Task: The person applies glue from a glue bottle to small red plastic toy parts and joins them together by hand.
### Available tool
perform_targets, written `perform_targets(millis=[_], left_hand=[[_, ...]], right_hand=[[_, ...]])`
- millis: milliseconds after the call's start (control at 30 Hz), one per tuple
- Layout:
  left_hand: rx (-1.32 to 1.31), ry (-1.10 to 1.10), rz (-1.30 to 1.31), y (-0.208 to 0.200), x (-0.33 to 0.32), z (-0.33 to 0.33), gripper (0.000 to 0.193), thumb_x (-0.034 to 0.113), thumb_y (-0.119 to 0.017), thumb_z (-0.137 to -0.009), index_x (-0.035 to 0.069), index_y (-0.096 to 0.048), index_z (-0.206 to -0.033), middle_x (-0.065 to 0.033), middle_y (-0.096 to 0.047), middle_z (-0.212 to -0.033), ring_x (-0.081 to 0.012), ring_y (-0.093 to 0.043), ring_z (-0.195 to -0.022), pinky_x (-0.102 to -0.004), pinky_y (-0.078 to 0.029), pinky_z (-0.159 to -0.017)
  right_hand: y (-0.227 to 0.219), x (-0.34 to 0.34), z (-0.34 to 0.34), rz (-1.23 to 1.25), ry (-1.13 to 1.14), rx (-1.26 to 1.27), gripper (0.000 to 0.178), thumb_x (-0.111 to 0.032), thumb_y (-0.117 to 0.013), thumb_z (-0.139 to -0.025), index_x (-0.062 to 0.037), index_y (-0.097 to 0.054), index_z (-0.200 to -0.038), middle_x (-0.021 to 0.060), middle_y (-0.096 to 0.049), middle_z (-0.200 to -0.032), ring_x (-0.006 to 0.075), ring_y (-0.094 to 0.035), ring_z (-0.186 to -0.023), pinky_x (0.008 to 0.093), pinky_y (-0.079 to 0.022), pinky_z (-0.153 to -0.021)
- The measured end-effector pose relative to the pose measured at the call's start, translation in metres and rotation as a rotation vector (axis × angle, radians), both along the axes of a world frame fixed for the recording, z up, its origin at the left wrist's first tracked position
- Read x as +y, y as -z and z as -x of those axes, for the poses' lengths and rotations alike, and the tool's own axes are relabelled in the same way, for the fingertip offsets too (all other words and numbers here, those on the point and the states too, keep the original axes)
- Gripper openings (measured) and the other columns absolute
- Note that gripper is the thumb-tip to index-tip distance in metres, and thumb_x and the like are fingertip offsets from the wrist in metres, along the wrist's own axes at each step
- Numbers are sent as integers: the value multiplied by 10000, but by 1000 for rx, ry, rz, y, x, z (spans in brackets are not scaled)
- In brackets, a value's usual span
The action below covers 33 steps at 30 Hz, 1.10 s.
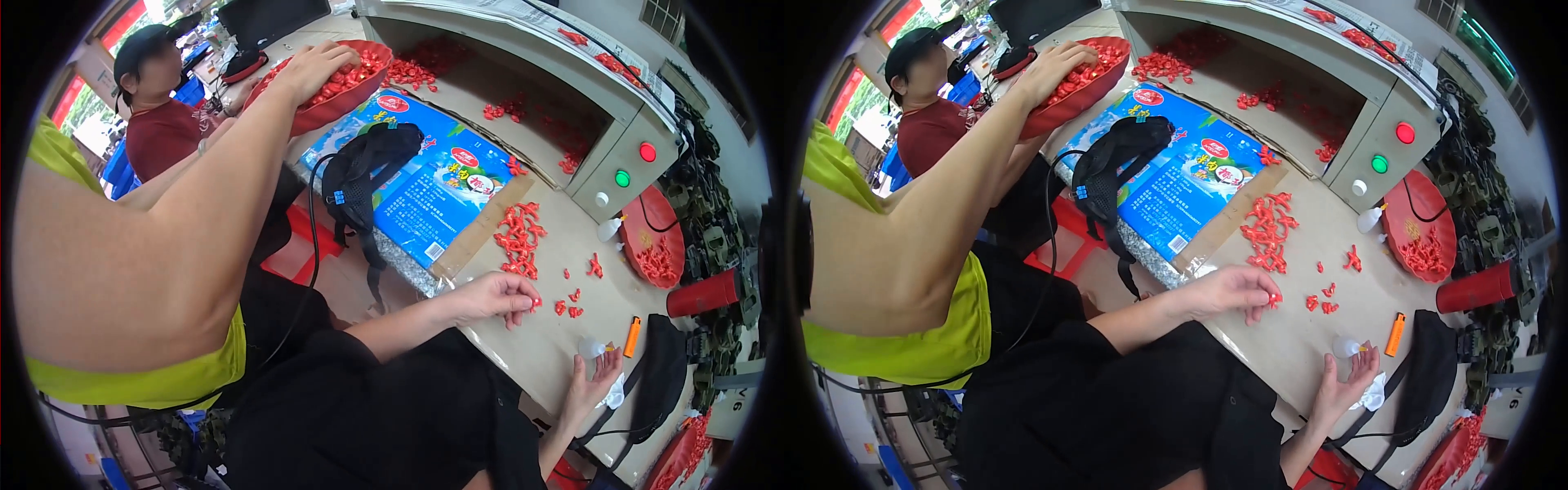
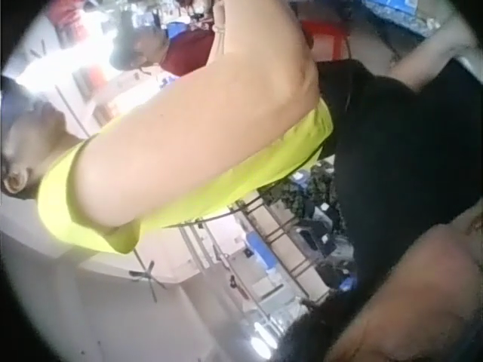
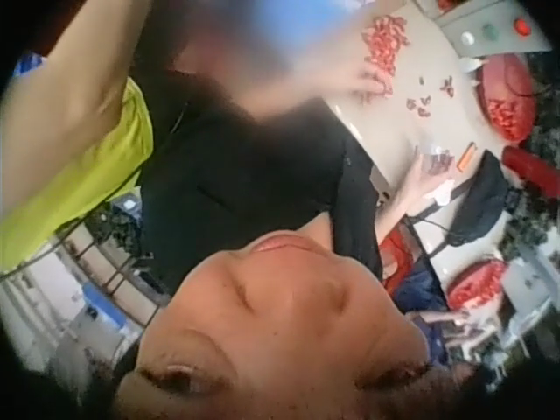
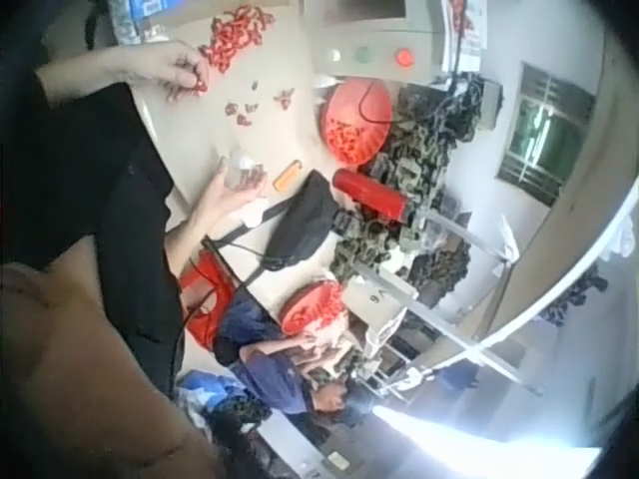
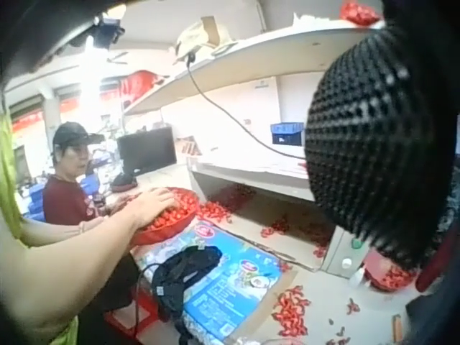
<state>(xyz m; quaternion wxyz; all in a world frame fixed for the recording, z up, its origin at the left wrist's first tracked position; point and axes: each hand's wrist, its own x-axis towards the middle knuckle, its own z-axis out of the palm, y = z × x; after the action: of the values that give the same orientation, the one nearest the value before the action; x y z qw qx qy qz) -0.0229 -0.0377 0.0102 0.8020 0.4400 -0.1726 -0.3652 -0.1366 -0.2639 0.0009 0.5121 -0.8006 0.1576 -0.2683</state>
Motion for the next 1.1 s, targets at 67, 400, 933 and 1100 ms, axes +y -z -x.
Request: perform_targets(millis=[67,400,933,1100], left_hand=[[54,18,5,1,-2,4,186,122,-505,-844,4,-518,-987,-48,-547,-846,-112,-545,-687,-245,-463,-589],[146,85,104,5,-19,2,185,84,-532,-820,23,-471,-984,-63,-533,-932,-143,-549,-824,-295,-468,-735],[286,59,140,9,-30,3,242,27,-550,-785,48,-456,-1007,-32,-528,-894,-118,-540,-801,-226,-435,-668],[281,77,114,4,-30,4,270,33,-536,-789,39,-448,-1044,-38,-517,-911,-124,-536,-792,-256,-447,-672]], right_hand=[[-1,2,-4,-4,-7,36,658,-12,-643,-684,-3,-271,-1226,171,-372,-1222,245,-377,-1132,354,-280,-963],[6,0,-17,-40,6,132,491,28,-587,-724,-4,-335,-1144,180,-455,-1141,206,-449,-1044,301,-324,-910],[-2,6,-14,-223,-25,-92,342,-125,-489,-849,34,-366,-1125,113,-519,-936,152,-512,-878,270,-405,-803],[-7,14,-10,-372,-117,-141,358,-87,-464,-847,47,-331,-1151,101,-489,-903,177,-532,-855,289,-426,-791]])
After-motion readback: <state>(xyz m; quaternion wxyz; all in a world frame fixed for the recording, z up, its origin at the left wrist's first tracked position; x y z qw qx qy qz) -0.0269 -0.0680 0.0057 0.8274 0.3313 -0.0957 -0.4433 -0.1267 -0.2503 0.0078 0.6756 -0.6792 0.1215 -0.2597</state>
